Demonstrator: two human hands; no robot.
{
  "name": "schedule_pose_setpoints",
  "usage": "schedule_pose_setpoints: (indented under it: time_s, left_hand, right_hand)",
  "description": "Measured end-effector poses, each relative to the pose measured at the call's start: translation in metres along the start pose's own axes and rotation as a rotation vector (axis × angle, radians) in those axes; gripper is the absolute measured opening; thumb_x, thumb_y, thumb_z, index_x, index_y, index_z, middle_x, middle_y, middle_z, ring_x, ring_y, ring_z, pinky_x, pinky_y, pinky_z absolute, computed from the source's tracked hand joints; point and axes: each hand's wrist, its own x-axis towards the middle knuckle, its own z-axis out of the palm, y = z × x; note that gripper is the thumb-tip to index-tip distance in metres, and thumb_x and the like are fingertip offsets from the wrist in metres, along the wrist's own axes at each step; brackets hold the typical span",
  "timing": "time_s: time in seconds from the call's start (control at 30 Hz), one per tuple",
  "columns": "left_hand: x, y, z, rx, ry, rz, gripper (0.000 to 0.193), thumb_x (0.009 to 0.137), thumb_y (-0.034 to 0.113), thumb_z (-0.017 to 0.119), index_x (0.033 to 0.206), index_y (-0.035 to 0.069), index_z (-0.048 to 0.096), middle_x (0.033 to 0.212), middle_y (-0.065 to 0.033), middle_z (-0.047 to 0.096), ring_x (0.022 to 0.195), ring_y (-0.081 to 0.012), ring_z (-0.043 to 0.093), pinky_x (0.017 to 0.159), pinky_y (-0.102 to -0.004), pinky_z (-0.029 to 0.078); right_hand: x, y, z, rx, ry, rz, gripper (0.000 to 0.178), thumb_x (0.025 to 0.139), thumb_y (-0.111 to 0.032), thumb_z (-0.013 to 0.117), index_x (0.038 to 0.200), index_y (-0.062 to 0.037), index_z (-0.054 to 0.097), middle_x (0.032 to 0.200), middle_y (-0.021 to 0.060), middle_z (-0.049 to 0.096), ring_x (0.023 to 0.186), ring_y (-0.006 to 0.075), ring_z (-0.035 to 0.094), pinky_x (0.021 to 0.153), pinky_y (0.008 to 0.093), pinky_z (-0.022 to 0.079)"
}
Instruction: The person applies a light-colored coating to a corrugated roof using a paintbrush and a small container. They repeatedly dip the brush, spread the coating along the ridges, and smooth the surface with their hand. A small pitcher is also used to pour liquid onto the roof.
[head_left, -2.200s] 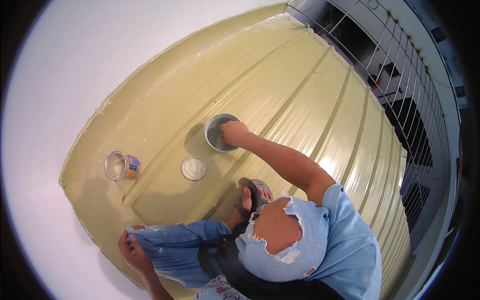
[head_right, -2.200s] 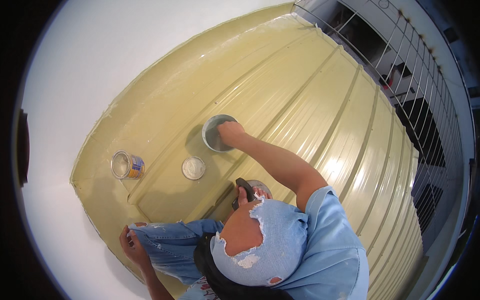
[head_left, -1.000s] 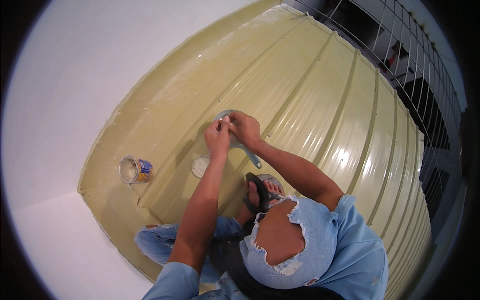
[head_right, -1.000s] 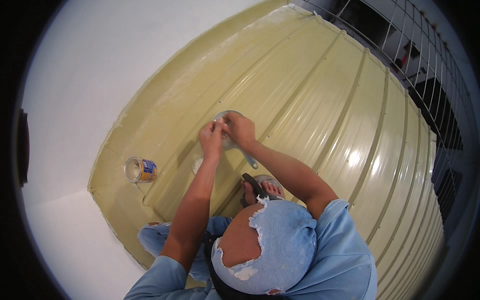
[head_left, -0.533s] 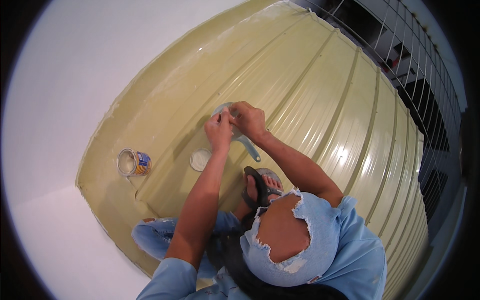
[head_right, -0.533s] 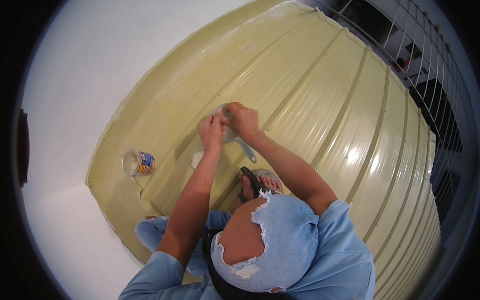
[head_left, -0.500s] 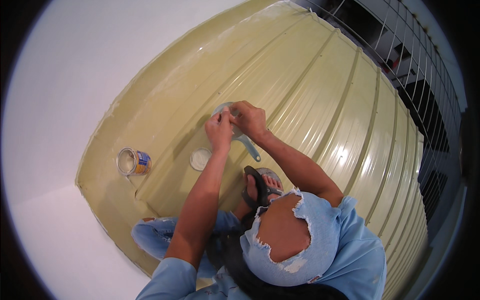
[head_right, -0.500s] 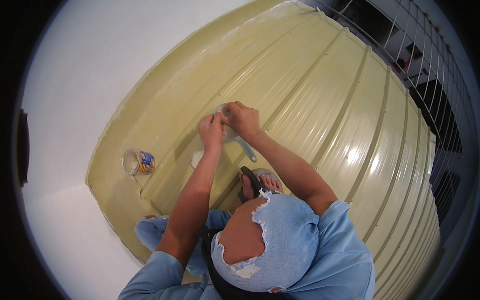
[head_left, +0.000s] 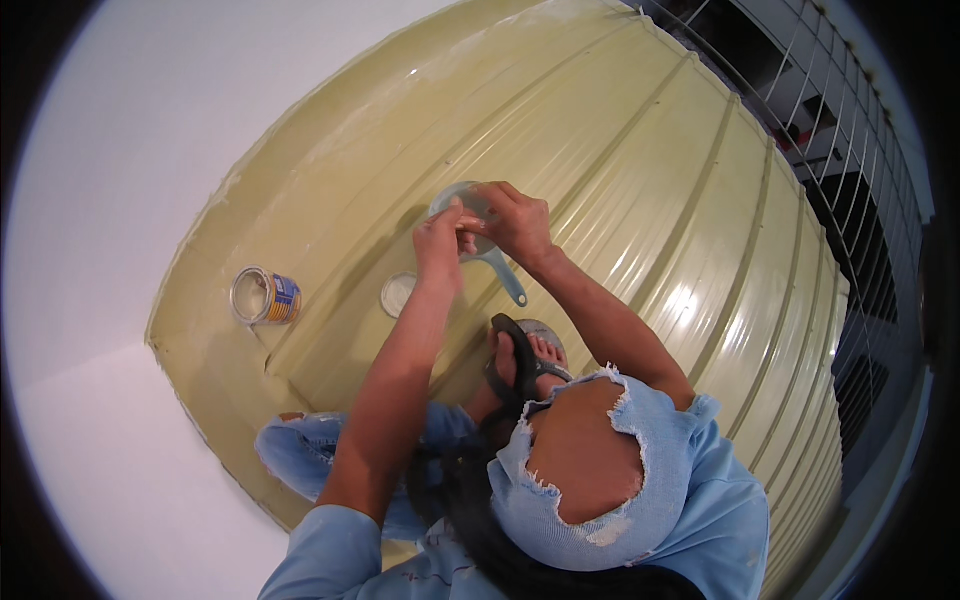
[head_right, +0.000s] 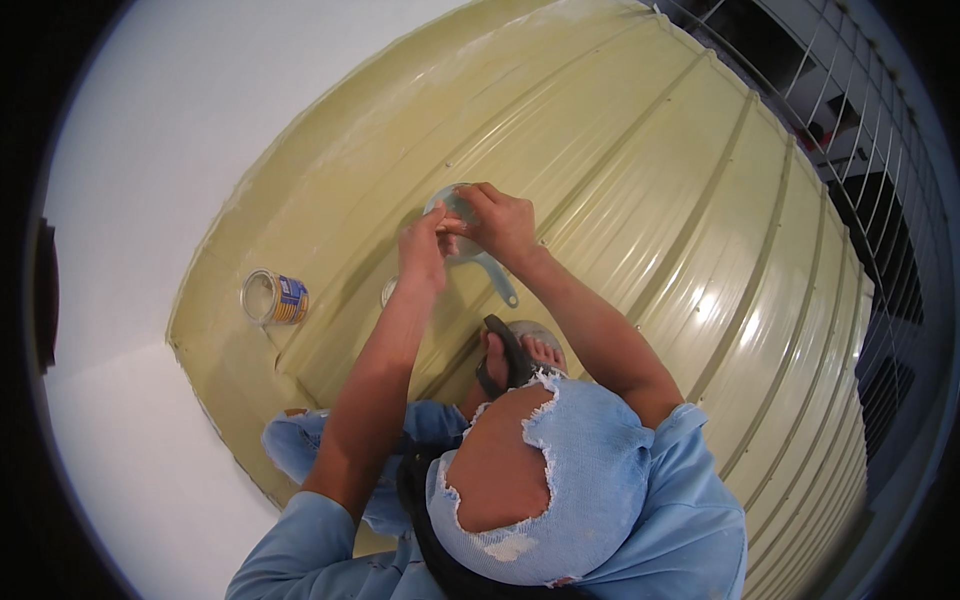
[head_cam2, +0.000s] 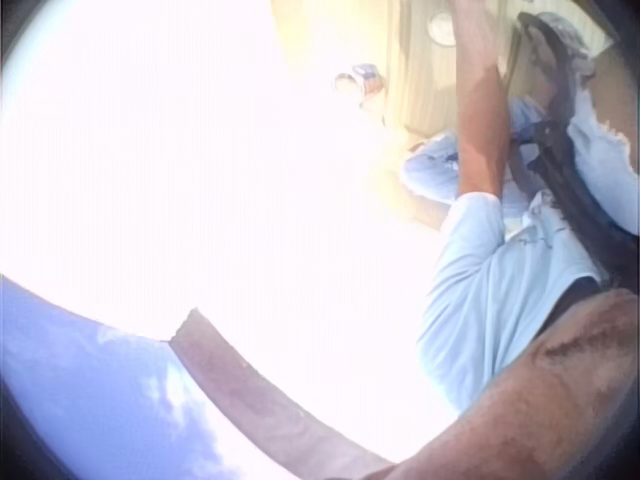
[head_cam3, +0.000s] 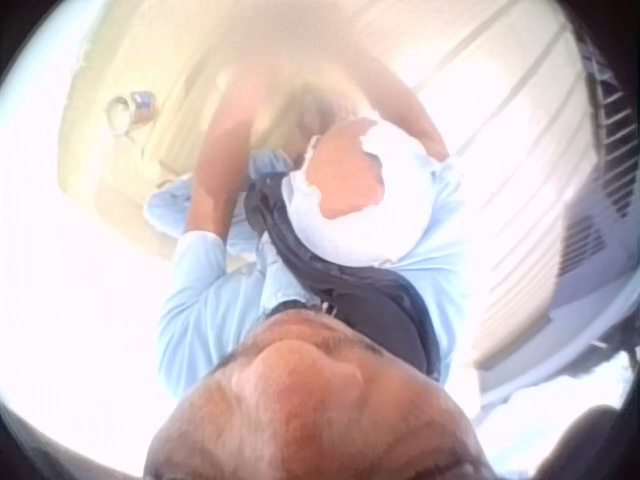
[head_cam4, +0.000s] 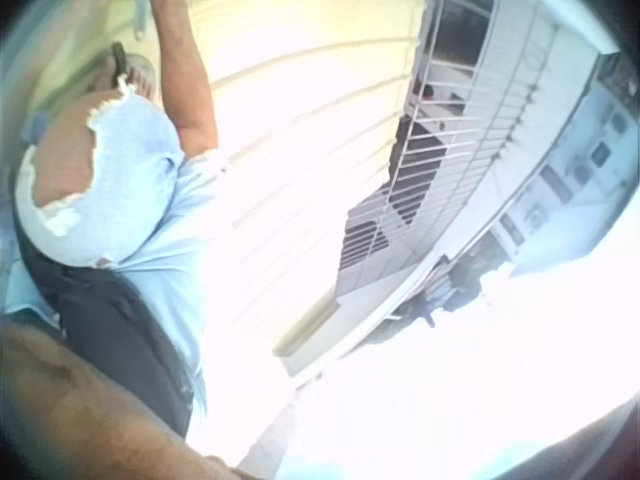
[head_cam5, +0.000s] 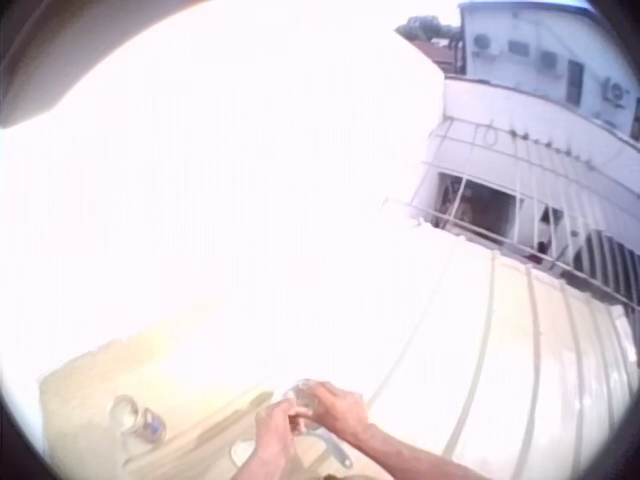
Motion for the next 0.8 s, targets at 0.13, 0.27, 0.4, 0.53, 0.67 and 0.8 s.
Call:
schedule_pose_setpoints:
  time_s: [0.13, 0.27, 0.4, 0.53, 0.67, 0.8]
  left_hand:
    - [-0.001, 0.012, -0.016, -0.105, -0.188, -0.094, 0.037, 0.106, 0.034, 0.065, 0.107, -0.003, 0.073, 0.091, -0.0105, 0.077, 0.072, -0.0150, 0.068, 0.067, -0.0276, 0.058]
    - [-0.012, 0.024, -0.024, -0.114, -0.330, -0.071, 0.042, 0.107, 0.034, 0.064, 0.120, -0.005, 0.071, 0.104, -0.0121, 0.077, 0.088, -0.0195, 0.073, 0.086, -0.0328, 0.061]
    - [-0.016, 0.029, -0.031, 0.050, -0.334, -0.008, 0.046, 0.107, 0.035, 0.064, 0.125, -0.007, 0.068, 0.111, -0.0133, 0.076, 0.093, -0.0215, 0.073, 0.088, -0.0343, 0.060]
    - [-0.002, 0.021, -0.041, 0.478, -0.147, 0.189, 0.035, 0.101, 0.030, 0.072, 0.116, -0.002, 0.075, 0.109, -0.0136, 0.077, 0.092, -0.0212, 0.074, 0.082, -0.0342, 0.059]
    - [0.012, 0.008, -0.043, 0.973, 0.031, 0.418, 0.024, 0.090, 0.020, 0.082, 0.107, 0.002, 0.079, 0.100, -0.0132, 0.078, 0.084, -0.0234, 0.074, 0.076, -0.0366, 0.059]
    - [0.023, 0.001, -0.036, 1.363, 0.034, 0.543, 0.034, 0.083, 0.019, 0.087, 0.112, 0.003, 0.078, 0.104, -0.0136, 0.071, 0.101, -0.0320, 0.068, 0.090, -0.0437, 0.055]
  right_hand:
    - [0.004, -0.003, -0.009, 0.068, -0.054, 0.056, 0.055, 0.072, -0.036, 0.093, 0.118, -0.0140, 0.073, 0.106, -0.0002, 0.075, 0.072, 0.0172, 0.074, 0.060, 0.0318, 0.059]
    - [0.008, -0.003, -0.020, 0.116, -0.103, 0.074, 0.056, 0.074, -0.030, 0.094, 0.123, -0.0118, 0.071, 0.113, 0.0041, 0.075, 0.073, 0.0162, 0.074, 0.062, 0.0304, 0.060]
    - [0.009, -0.005, -0.021, 0.255, -0.153, 0.148, 0.057, 0.076, -0.040, 0.091, 0.121, -0.0113, 0.073, 0.106, 0.0046, 0.075, 0.073, 0.0182, 0.074, 0.062, 0.0332, 0.059]
    - [0.013, 0.006, -0.014, 0.328, -0.411, 0.300, 0.037, 0.085, -0.033, 0.084, 0.109, -0.0062, 0.075, 0.095, 0.0123, 0.076, 0.076, 0.0275, 0.075, 0.068, 0.0406, 0.060]
    - [0.022, 0.027, 0.025, 0.015, -0.742, 0.262, 0.024, 0.092, -0.025, 0.073, 0.103, -0.0043, 0.076, 0.094, 0.0173, 0.077, 0.085, 0.0344, 0.076, 0.077, 0.0451, 0.060]
    - [0.005, 0.038, 0.081, -0.268, -0.982, 0.133, 0.024, 0.093, -0.024, 0.068, 0.104, -0.0051, 0.078, 0.102, 0.0176, 0.079, 0.099, 0.0350, 0.077, 0.084, 0.0455, 0.061]
